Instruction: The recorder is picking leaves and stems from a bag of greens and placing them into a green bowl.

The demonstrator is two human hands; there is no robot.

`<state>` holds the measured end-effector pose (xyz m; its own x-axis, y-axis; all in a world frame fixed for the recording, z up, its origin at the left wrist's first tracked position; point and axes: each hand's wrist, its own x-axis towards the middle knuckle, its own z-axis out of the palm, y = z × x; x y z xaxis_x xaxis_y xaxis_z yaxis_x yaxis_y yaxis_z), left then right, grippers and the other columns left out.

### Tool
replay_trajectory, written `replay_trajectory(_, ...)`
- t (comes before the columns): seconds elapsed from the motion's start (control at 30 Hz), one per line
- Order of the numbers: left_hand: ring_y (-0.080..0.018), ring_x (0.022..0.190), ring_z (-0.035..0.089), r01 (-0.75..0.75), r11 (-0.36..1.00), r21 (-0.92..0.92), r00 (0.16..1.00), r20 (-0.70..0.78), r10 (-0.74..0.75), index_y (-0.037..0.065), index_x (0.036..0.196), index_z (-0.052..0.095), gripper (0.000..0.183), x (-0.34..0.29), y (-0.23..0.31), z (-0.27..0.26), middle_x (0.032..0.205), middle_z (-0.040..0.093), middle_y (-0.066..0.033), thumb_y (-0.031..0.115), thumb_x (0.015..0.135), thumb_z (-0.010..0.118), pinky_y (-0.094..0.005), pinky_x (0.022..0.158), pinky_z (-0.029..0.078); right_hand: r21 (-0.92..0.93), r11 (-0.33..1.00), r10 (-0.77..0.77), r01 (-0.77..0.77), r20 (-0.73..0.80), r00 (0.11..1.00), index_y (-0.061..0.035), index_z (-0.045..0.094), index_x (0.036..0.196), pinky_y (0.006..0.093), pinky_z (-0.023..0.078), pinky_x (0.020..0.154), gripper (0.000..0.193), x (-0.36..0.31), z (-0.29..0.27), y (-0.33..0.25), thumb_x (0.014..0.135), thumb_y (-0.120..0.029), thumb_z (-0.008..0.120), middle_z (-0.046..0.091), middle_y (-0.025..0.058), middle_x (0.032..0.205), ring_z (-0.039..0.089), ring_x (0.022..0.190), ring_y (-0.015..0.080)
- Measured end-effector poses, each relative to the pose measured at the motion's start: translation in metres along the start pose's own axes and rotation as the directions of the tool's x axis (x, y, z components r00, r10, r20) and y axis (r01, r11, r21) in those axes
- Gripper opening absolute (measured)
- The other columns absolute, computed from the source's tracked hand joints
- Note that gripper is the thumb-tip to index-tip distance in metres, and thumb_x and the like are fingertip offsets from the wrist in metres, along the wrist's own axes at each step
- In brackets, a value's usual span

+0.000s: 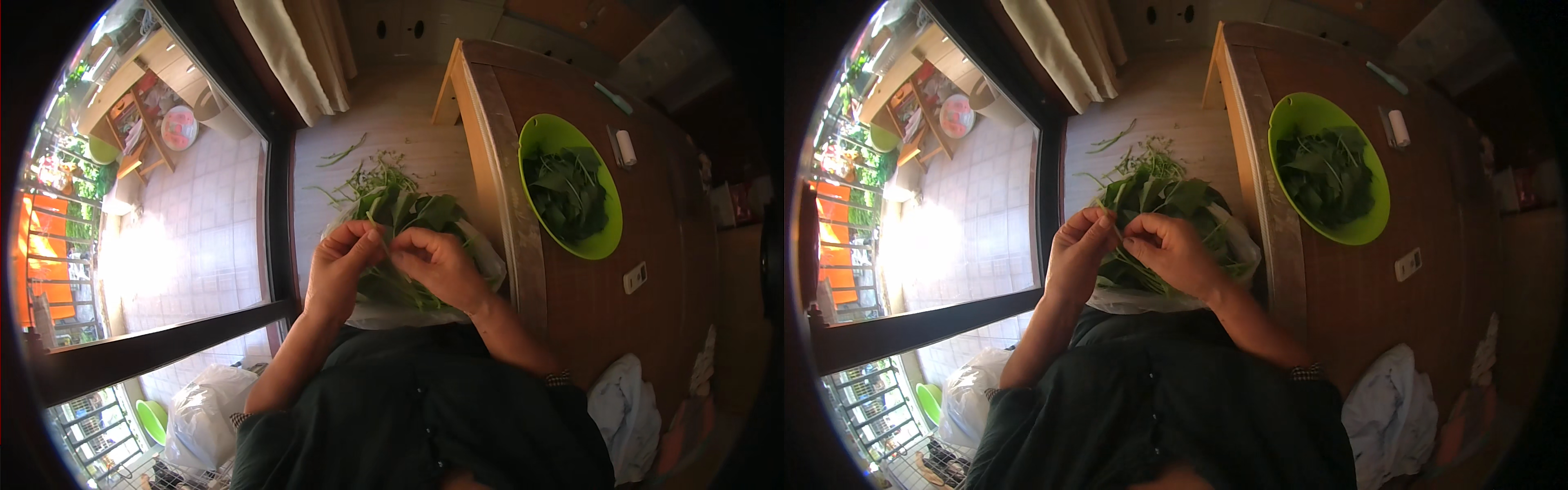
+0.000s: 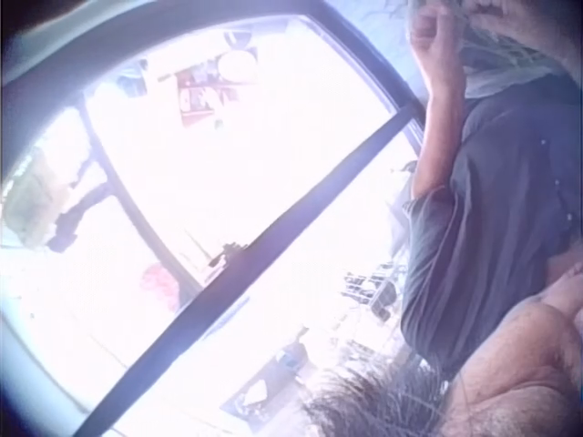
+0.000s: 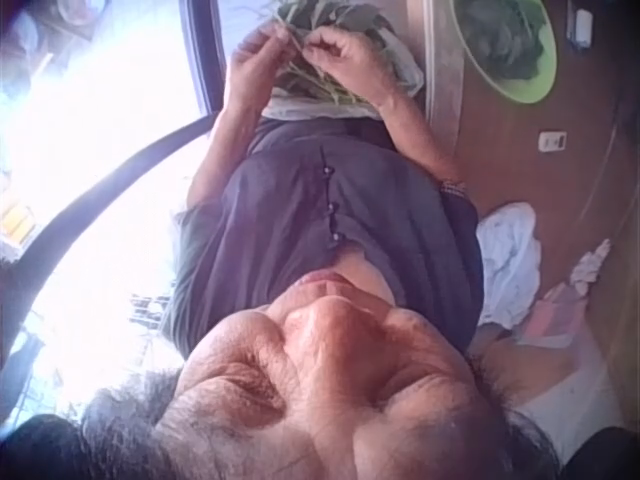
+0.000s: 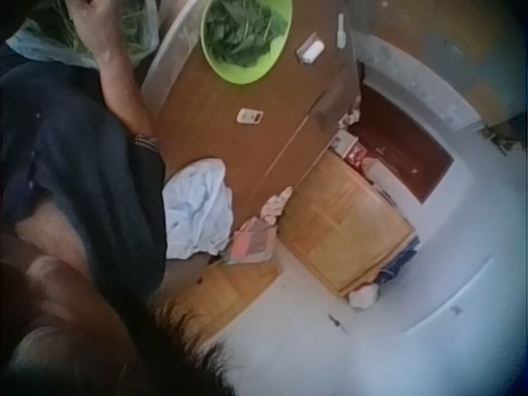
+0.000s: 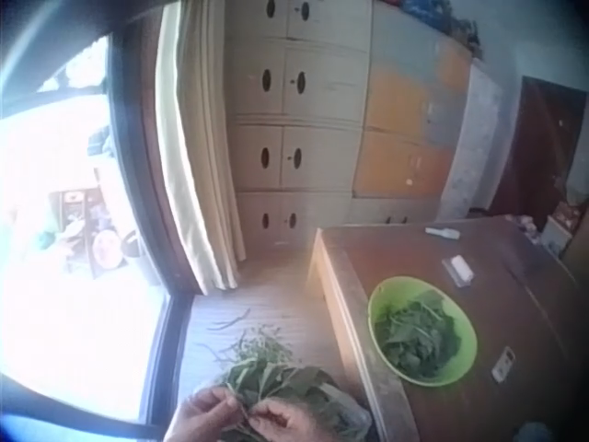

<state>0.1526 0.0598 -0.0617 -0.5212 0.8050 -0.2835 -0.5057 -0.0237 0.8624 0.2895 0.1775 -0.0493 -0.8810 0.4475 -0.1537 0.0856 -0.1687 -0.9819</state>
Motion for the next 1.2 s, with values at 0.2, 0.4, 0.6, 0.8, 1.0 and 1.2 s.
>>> replay_trajectory(0.2,-0.0067,0.075,0.057,-0.022,1.0,0.005,0.999,0.036,0.022,0.003,0.101,0.067,0.014,-0.002,-0.003,-0.002,0.083,0.065,0.0006,0.016,0.094,0.066,-0.0223,0.074,0.048,0.001,1.0,-0.004,0.004,0.008,1.0,0.0012,0.064,0.095,0.0196,0.042,0.061,0.007,-0.003,0.0,0.002,0.094,-0.005,0.061,0.057,-0.0046,0.08,0.049,0.073,0.0012)
replay_trajectory(0.4,-0.0071,0.072,0.055,-0.101,0.984,0.144,0.995,-0.001,0.102,0.003,0.099,0.064,0.011,-0.006,0.001,0.006,0.081,0.062,-0.0001,0.013,0.096,0.062,-0.0219,0.071,0.045,0.113,0.994,0.02,-0.01,-0.089,0.996,-0.0008,0.063,0.092,0.0185,0.04,0.06,0.007,-0.003,0.0,0.012,0.094,-0.006,0.061,0.056,-0.0047,0.078,0.047,0.07,0.001)
replay_trajectory(0.6,-0.0076,0.077,0.057,-0.213,0.952,0.221,0.975,-0.017,0.222,0.001,0.098,0.063,0.011,-0.011,0.006,0.012,0.082,0.063,-0.0008,0.012,0.096,0.061,-0.0225,0.076,0.046,0.43,0.902,0.1,-0.038,-0.122,0.987,-0.0038,0.062,0.096,0.0192,0.036,0.057,0.007,-0.002,-0.001,0.023,0.095,-0.009,0.058,0.054,-0.0047,0.072,0.045,0.062,0.0022)
replay_trajectory(0.8,-0.0092,0.081,0.061,-0.102,0.961,0.256,0.991,0.11,0.076,-0.001,0.099,0.064,0.008,-0.007,0.003,0.009,0.087,0.066,-0.0025,0.006,0.094,0.062,-0.0224,0.075,0.049,0.205,0.978,0.0,0.032,-0.154,0.988,-0.0053,0.06,0.1,0.0199,0.042,0.064,0.009,-0.007,0.001,0.013,0.098,-0.013,0.056,0.058,-0.0016,0.085,0.051,0.071,0.0048)
replay_trajectory(1.0,-0.0071,0.088,0.059,-0.135,0.952,0.276,0.981,0.171,0.09,-0.002,0.104,0.065,0.013,-0.008,-0.003,0.013,0.095,0.067,-0.0029,0.004,0.093,0.063,-0.0221,0.079,0.048,0.23,0.973,0.001,0.016,-0.072,0.997,-0.0044,0.058,0.103,0.0231,0.05,0.073,0.009,-0.019,-0.007,0.008,0.096,-0.009,0.059,0.06,0.0001,0.09,0.058,0.08,0.0069)
replay_trajectory(1.2,-0.0043,0.083,0.057,-0.069,0.948,0.311,0.983,0.185,0.01,-0.001,0.113,0.066,0.022,-0.012,-0.001,0.012,0.093,0.066,-0.0008,0.01,0.093,0.064,-0.0194,0.076,0.045,0.065,0.947,-0.234,0.316,-0.535,0.812,-0.0041,0.06,0.104,0.0232,0.051,0.073,0.014,-0.038,-0.06,-0.031,0.09,-0.005,0.064,0.062,0.0026,0.092,0.06,0.081,0.009)
